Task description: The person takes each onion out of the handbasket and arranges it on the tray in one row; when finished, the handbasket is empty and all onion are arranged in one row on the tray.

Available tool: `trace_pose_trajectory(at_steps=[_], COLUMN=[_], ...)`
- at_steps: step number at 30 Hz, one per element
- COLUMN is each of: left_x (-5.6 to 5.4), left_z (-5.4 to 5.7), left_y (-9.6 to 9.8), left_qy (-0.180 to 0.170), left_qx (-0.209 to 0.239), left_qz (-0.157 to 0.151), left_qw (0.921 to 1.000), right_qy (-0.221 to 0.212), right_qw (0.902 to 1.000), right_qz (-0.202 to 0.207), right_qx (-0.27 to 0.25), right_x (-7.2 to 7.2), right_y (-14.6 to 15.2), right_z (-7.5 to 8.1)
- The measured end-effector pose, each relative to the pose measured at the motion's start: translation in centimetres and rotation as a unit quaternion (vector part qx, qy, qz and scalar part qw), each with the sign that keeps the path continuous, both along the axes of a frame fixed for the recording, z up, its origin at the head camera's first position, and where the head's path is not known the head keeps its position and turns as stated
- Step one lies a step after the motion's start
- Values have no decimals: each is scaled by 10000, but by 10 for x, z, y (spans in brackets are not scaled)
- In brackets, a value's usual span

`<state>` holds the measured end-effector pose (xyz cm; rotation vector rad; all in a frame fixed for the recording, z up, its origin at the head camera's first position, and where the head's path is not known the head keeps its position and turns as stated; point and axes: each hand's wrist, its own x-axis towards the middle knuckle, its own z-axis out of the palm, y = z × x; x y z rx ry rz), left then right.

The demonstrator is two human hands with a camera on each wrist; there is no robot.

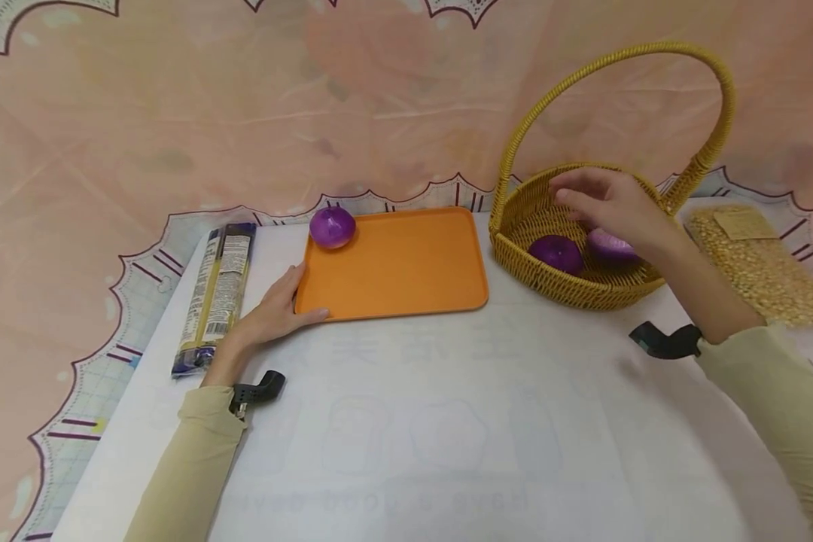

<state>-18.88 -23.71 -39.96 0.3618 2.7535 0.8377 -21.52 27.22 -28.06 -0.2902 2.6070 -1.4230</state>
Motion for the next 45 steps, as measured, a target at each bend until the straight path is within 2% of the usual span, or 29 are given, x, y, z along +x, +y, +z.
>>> trace_pose_trajectory(at_steps=[4, 6, 8, 10, 12, 15, 18, 20, 23, 25, 30, 33, 37, 40, 43, 45], left_x=[0, 0, 0, 0, -1, 0, 0, 0, 0, 0, 1, 1, 0, -1, -2, -1], left_z=[2, 3, 3, 4, 4, 3, 2, 2, 2, 2, 2, 2, 3, 4, 5, 5], left_y=[0, 0, -1, -2, -2, -1, -1, -1, -1, -2, -2, -2, -2, -2, -2, -2], left_qy=[-66, -95, -98, -93, -76, -104, -131, -137, -133, -131, -154, -141, -125, -133, -171, -210], left_qx=[-63, -91, -115, -126, -118, -92, -76, -74, -78, -87, -87, -82, -108, -107, -96, -94], left_qz=[14, 14, 14, 14, -3, -13, -29, -17, -14, -11, -7, -23, -29, -5, 8, 19], left_qw=[10000, 9999, 9999, 9999, 9999, 9999, 9999, 9999, 9999, 9999, 9998, 9999, 9999, 9999, 9998, 9997], right_qy=[-274, -218, 27, 196, 317, 270, 143, -2, -235, -410, -600, -746, -887, -925, -954, -1103], right_qw=[9994, 9989, 9974, 9907, 9798, 9639, 9553, 9534, 9553, 9606, 9677, 9726, 9829, 9918, 9948, 9930], right_qz=[-92, -43, 185, 399, 566, 729, 848, 938, 986, 980, 801, 550, 46, -190, -308, -351], right_qx=[207, 420, 691, 1286, 1891, 2548, 2829, 2867, 2777, 2569, 2315, 2130, 1613, 859, 160, -216], right_x=[-16, -24, -32, -41, -51, -64, -74, -79, -86, -90, -95, -95, -91, -90, -90, -91], right_y=[12, 15, 17, 20, 24, 30, 37, 41, 46, 49, 55, 57, 60, 61, 63, 63], right_z=[11, 16, 20, 25, 28, 29, 26, 24, 22, 19, 13, 9, 4, -2, -10, -16])
